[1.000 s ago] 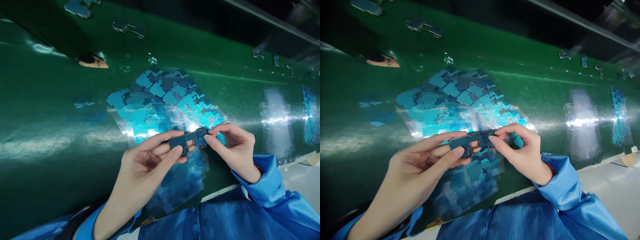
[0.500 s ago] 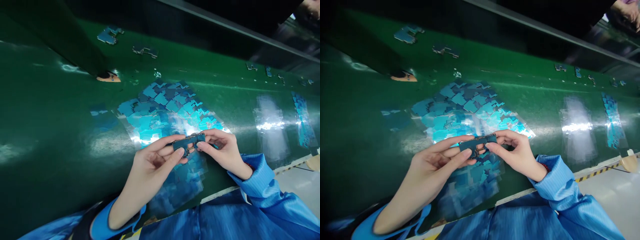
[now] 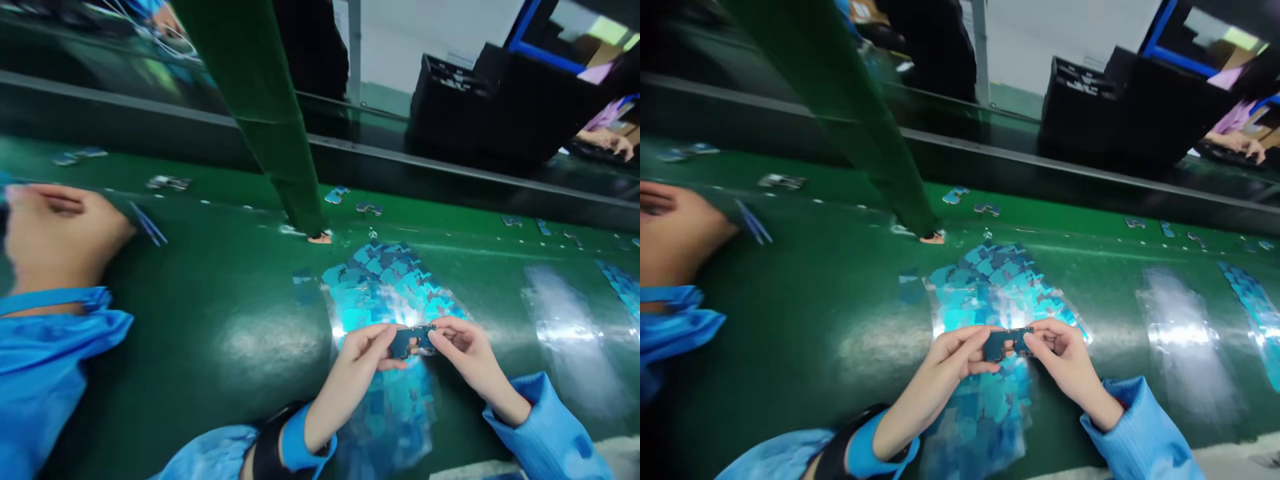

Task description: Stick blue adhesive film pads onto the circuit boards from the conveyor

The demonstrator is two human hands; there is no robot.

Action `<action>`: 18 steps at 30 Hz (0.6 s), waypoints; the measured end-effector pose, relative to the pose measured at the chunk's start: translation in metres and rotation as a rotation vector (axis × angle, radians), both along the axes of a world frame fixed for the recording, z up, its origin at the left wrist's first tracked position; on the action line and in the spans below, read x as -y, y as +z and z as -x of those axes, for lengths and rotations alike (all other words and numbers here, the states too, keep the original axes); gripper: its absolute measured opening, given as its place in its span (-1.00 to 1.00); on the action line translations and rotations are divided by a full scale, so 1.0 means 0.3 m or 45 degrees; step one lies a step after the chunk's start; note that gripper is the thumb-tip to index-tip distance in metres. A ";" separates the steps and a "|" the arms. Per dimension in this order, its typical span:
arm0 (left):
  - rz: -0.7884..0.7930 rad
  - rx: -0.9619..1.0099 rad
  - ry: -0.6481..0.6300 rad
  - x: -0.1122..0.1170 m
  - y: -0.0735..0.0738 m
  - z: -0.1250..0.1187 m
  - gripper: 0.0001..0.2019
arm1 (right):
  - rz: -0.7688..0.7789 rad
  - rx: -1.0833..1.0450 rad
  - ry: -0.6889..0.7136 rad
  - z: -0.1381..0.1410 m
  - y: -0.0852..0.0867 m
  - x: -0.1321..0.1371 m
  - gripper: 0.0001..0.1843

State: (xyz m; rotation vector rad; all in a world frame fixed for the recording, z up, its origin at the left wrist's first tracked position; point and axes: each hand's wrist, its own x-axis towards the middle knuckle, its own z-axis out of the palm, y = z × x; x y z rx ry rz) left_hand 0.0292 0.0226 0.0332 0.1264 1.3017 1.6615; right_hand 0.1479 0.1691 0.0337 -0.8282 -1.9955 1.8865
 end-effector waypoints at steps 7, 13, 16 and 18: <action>-0.088 -0.063 0.200 -0.002 -0.018 0.041 -0.76 | -0.192 0.137 0.078 0.176 0.060 -0.201 -0.60; -0.124 -0.182 0.211 0.000 -0.024 0.067 -0.77 | -0.576 0.261 -0.056 0.472 0.081 -0.447 -0.73; -0.154 -0.183 0.238 0.003 -0.014 0.082 -0.78 | -0.846 0.289 -0.071 0.479 0.076 -0.474 -0.68; -0.176 -0.160 0.270 0.007 -0.003 0.090 -0.81 | -0.983 0.297 0.012 0.415 0.060 -0.441 -0.66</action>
